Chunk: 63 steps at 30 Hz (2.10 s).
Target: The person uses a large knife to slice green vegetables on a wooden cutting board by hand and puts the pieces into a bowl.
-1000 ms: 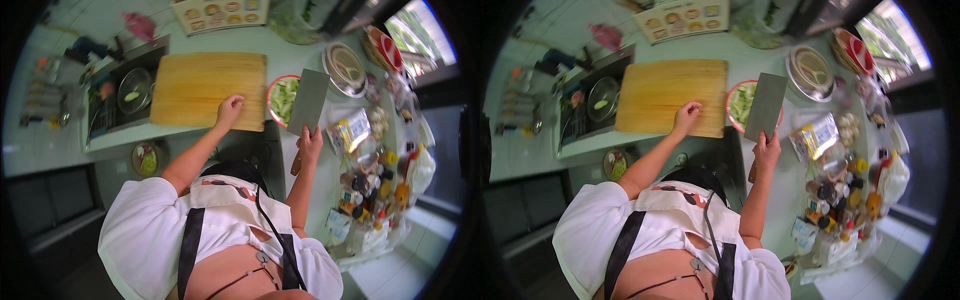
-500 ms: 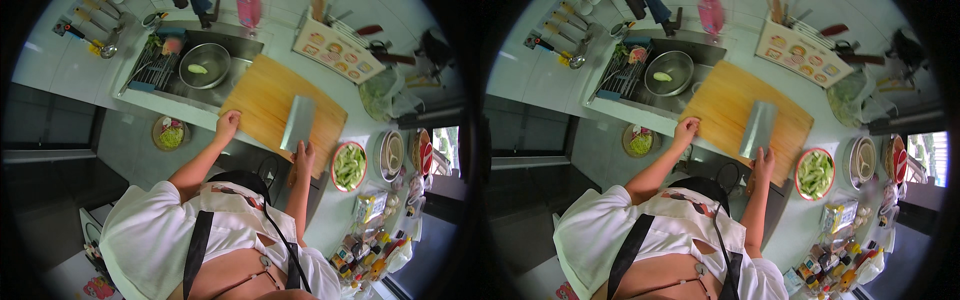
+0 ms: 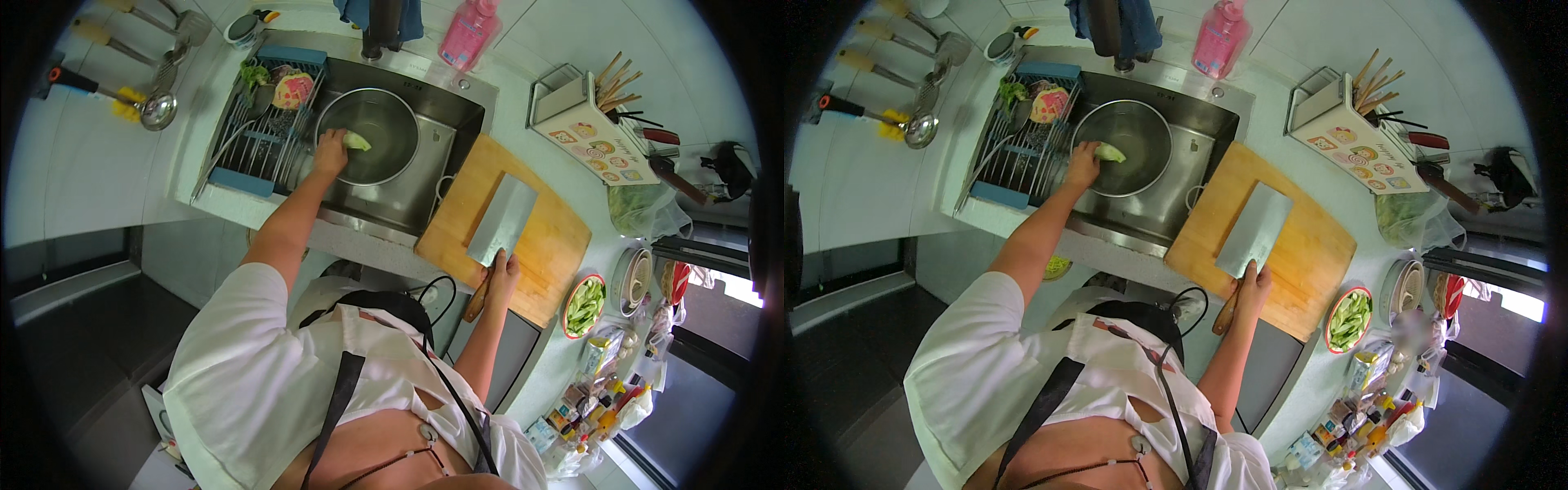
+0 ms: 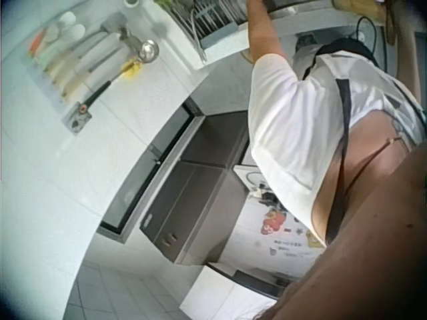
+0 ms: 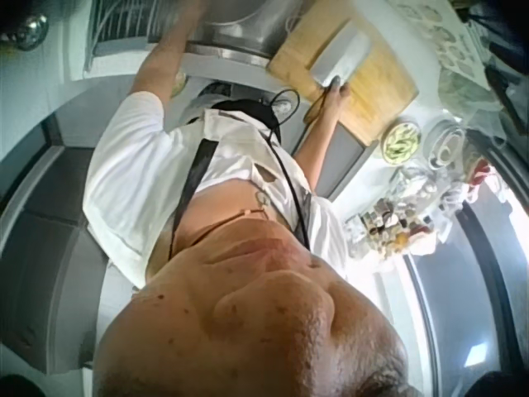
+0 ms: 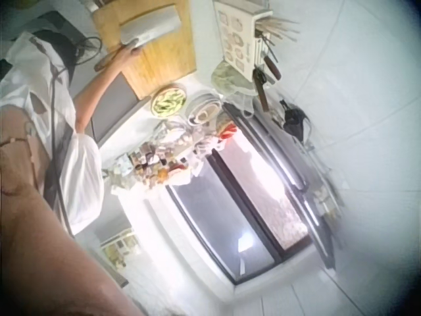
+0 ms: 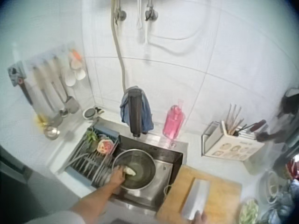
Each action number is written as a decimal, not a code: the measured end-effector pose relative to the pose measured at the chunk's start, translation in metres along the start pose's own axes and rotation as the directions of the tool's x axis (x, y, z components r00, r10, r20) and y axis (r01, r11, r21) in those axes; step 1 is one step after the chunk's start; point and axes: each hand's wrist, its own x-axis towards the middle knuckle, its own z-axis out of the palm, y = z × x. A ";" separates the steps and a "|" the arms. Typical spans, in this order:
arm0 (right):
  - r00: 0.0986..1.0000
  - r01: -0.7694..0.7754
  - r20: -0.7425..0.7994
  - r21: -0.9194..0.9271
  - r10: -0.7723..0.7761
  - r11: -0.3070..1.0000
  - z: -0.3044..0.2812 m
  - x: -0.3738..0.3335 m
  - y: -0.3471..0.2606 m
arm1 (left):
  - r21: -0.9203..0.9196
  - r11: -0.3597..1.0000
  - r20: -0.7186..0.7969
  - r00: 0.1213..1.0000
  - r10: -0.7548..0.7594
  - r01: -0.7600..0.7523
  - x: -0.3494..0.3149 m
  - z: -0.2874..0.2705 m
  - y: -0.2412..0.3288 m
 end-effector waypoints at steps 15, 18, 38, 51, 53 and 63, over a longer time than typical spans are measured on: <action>0.993 -0.105 -0.055 -0.097 0.100 0.990 0.011 -0.027 -0.011 | -0.237 0.902 0.494 0.845 -0.207 0.360 0.015 0.044 0.040; 0.993 -0.093 -0.086 -0.085 0.086 0.992 0.012 -0.028 -0.015 | -0.635 0.420 0.638 0.747 -0.187 0.648 0.012 0.026 0.052; 0.999 0.003 -0.048 -0.015 -0.004 1.000 0.002 -0.036 -0.014 | -0.562 -0.430 0.706 0.681 0.197 0.707 0.024 -0.053 0.062; 0.998 -0.006 -0.059 -0.039 0.003 0.999 0.010 -0.038 -0.018 | -0.493 -0.730 0.821 0.530 -0.211 0.474 0.039 -0.044 0.053; 0.998 -0.012 -0.054 -0.054 0.009 0.998 0.010 -0.039 -0.019 | -0.444 -0.780 0.828 0.534 -0.169 0.441 0.040 -0.055 0.062; 0.999 -0.008 -0.036 -0.046 0.006 0.999 0.013 -0.043 -0.016 | -0.479 -0.710 0.752 0.658 -0.029 0.516 0.041 -0.062 0.062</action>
